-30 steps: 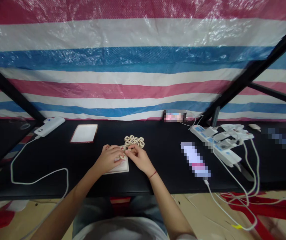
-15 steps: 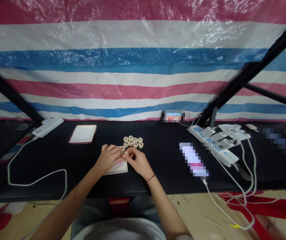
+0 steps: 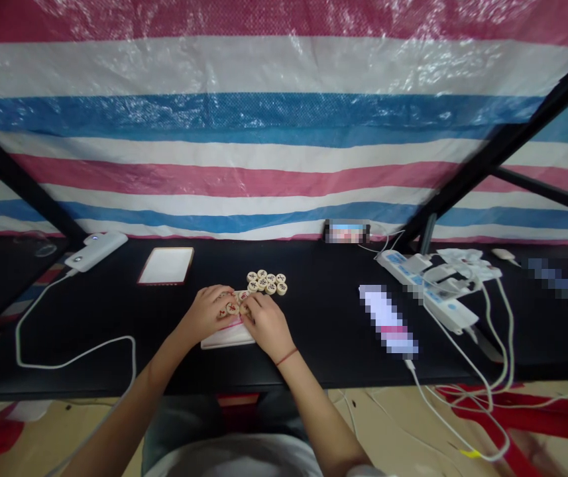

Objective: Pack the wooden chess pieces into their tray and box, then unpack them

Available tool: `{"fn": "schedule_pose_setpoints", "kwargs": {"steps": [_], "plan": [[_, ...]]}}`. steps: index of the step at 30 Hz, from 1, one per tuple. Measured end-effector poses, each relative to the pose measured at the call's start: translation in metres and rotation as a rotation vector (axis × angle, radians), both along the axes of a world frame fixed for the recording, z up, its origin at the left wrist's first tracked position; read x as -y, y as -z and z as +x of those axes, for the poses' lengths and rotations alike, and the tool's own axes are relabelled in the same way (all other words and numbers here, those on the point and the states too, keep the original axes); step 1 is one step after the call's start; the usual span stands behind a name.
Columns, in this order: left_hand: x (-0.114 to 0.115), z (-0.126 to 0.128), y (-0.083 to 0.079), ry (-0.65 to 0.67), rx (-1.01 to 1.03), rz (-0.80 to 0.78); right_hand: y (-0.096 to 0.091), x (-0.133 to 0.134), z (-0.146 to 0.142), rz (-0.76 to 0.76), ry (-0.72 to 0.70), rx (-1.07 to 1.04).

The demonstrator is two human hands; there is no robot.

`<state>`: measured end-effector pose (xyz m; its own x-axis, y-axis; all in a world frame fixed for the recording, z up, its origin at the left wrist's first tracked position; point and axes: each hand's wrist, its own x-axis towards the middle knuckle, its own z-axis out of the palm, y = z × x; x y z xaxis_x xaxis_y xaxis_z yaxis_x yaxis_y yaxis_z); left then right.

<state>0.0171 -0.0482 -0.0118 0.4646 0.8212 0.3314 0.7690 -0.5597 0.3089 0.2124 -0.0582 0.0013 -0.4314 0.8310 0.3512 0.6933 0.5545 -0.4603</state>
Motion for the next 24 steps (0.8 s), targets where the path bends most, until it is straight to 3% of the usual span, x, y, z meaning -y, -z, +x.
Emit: {"fn": "schedule_pose_setpoints", "kwargs": {"steps": [8, 16, 24], "plan": [[-0.001, -0.001, 0.007, 0.004, 0.071, -0.088, -0.003, 0.000, -0.004, 0.058, 0.014, 0.175], [0.000, 0.000, 0.007, -0.043, 0.116, -0.203, 0.002, 0.000, -0.006, 0.006, 0.064, 0.131], [-0.006, -0.016, 0.003, 0.009, 0.239, -0.303, 0.002, -0.006, -0.001, -0.090, 0.080, 0.014]]}}
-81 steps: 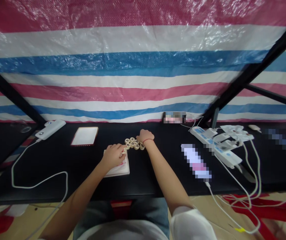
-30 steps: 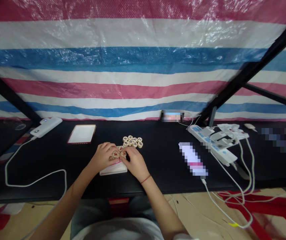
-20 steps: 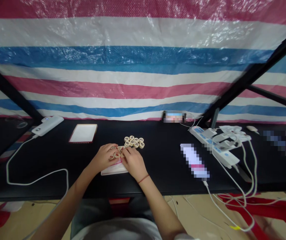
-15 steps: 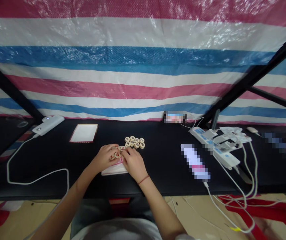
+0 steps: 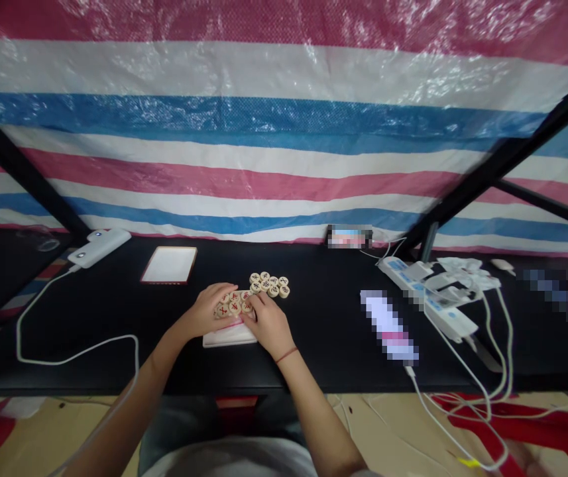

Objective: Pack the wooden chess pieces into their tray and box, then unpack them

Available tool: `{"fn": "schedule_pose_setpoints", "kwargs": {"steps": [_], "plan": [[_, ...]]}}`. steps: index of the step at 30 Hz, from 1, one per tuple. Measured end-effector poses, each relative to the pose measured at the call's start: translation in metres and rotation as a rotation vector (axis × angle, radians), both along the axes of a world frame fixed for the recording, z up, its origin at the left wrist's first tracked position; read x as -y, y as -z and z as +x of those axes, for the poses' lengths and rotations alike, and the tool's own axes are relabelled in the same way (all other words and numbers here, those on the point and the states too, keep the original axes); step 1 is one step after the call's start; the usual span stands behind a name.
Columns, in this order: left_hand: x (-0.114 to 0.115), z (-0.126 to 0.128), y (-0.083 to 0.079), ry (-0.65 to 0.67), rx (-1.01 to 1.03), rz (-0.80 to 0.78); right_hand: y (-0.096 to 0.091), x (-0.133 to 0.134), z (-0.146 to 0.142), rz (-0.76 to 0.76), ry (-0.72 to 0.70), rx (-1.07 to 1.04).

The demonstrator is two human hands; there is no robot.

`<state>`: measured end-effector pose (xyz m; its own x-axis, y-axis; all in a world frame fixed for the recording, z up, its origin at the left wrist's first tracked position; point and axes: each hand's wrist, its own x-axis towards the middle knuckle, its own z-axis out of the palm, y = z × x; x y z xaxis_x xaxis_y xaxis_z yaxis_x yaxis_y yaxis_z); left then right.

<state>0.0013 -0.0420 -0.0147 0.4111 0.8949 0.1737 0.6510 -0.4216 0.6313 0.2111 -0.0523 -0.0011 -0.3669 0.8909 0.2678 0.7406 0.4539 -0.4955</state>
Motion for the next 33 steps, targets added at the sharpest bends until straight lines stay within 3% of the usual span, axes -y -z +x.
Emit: {"fn": "schedule_pose_setpoints", "kwargs": {"steps": [5, 8, 13, 22, 25, 30, 33], "plan": [[-0.001, -0.016, 0.003, 0.074, 0.064, -0.093, -0.013, -0.024, 0.007, 0.007, 0.136, -0.035], [-0.001, -0.017, 0.003, 0.089, 0.067, -0.088, -0.024, -0.048, -0.003, -0.052, 0.210, 0.138], [0.003, -0.015, 0.002, 0.038, 0.097, -0.107, -0.031, -0.077, -0.029, -0.222, 0.203, 0.469], [0.002, -0.020, 0.004, 0.066, 0.151, -0.081, -0.031, -0.085, -0.037, -0.233, 0.205, 0.491], [0.001, -0.021, 0.003, 0.060, 0.155, -0.083, -0.034, -0.078, -0.033, -0.190, 0.219, 0.383], [0.001, -0.019, 0.008, 0.013, 0.152, -0.084, -0.032, -0.049, -0.026, -0.122, 0.165, -0.076], [0.001, -0.017, 0.009, 0.019, 0.148, -0.057, -0.027, -0.031, -0.024, -0.142, 0.146, -0.218]]}}
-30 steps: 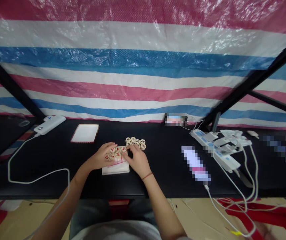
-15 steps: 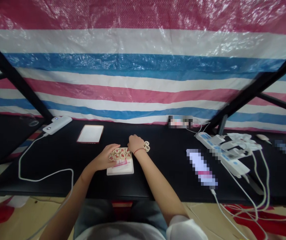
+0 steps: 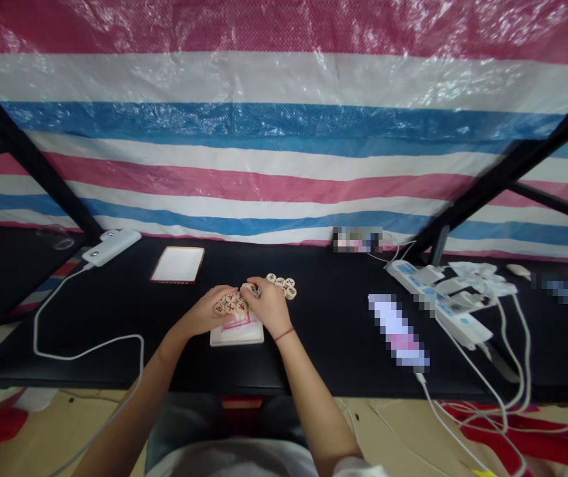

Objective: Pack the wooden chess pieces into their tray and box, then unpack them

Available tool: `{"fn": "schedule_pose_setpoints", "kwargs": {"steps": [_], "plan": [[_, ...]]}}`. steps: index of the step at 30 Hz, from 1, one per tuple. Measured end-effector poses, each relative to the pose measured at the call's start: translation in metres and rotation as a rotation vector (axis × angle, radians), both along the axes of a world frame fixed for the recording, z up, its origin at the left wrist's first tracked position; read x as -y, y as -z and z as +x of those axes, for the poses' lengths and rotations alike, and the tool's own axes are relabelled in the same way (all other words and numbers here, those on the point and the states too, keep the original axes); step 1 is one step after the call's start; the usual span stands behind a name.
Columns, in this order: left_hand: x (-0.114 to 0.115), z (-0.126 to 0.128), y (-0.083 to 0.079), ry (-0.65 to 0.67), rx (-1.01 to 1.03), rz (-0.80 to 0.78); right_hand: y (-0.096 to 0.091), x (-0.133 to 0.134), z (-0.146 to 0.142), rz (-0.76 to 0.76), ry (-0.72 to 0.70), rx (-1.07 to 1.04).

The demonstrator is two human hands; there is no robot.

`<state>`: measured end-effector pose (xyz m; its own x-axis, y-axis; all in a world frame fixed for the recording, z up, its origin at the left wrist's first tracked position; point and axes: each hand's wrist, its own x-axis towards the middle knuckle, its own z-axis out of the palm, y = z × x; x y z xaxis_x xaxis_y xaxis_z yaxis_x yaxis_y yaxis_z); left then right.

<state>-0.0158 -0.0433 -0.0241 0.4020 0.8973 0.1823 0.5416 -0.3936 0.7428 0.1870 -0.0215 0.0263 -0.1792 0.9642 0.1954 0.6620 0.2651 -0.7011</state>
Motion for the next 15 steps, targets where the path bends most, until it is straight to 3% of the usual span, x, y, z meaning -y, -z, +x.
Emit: {"fn": "schedule_pose_setpoints", "kwargs": {"steps": [6, 11, 15], "plan": [[0.011, 0.008, -0.019, -0.174, -0.061, 0.280, -0.001, 0.026, -0.003, -0.069, -0.100, -0.170], [0.031, 0.009, -0.028, -0.110, -0.014, 0.270, -0.004, 0.038, -0.008, -0.144, -0.184, -0.311], [0.047, 0.004, -0.024, -0.171, 0.055, 0.222, 0.009, 0.043, -0.006, -0.188, -0.181, -0.456]]}}
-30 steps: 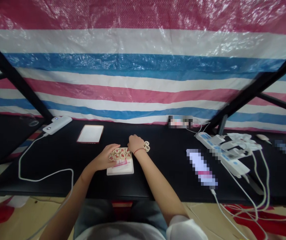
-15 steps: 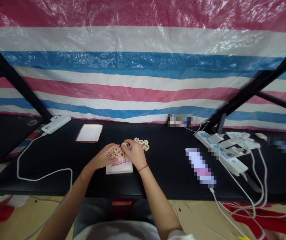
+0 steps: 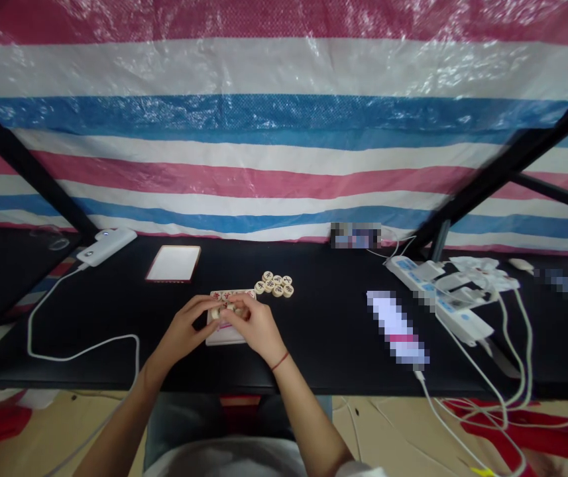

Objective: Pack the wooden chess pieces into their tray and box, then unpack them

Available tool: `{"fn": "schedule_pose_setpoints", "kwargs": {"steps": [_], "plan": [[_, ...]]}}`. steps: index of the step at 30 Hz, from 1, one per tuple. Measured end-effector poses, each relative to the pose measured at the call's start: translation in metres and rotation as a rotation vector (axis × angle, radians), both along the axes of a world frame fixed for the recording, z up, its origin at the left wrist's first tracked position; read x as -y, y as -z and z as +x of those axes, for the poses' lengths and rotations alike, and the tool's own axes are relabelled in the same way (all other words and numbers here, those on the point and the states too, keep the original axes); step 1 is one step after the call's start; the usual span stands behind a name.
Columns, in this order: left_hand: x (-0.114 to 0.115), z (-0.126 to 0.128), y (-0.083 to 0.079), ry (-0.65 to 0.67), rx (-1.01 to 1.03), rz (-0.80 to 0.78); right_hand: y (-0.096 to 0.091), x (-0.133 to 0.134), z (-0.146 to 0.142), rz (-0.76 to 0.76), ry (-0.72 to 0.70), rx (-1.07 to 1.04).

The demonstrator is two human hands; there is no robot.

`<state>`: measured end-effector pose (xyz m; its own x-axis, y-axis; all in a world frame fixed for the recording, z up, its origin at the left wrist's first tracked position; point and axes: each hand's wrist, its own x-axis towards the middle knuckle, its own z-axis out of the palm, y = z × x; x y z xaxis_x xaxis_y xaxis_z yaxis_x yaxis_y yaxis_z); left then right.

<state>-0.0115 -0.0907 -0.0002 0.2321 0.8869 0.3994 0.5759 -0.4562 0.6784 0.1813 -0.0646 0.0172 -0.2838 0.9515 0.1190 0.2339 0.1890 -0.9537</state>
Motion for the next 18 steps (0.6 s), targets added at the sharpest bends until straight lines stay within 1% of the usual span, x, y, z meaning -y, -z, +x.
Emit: {"fn": "schedule_pose_setpoints", "kwargs": {"steps": [2, 5, 10, 13, 18], "plan": [[0.005, -0.004, 0.003, -0.042, -0.021, 0.008, 0.008, 0.004, 0.002, -0.011, 0.036, -0.029], [0.008, -0.009, 0.008, -0.080, -0.128, 0.048, 0.015, 0.012, 0.006, -0.027, 0.048, -0.025], [0.009, -0.012, 0.011, -0.037, -0.268, 0.074, 0.012, 0.019, 0.008, -0.042, 0.017, -0.003], [0.010, -0.011, 0.010, -0.033, -0.297, 0.064, 0.010, 0.018, 0.009, -0.027, 0.027, 0.015], [0.012, -0.013, 0.008, -0.012, -0.325, 0.072, 0.011, 0.017, 0.009, 0.004, 0.025, 0.076]]}}
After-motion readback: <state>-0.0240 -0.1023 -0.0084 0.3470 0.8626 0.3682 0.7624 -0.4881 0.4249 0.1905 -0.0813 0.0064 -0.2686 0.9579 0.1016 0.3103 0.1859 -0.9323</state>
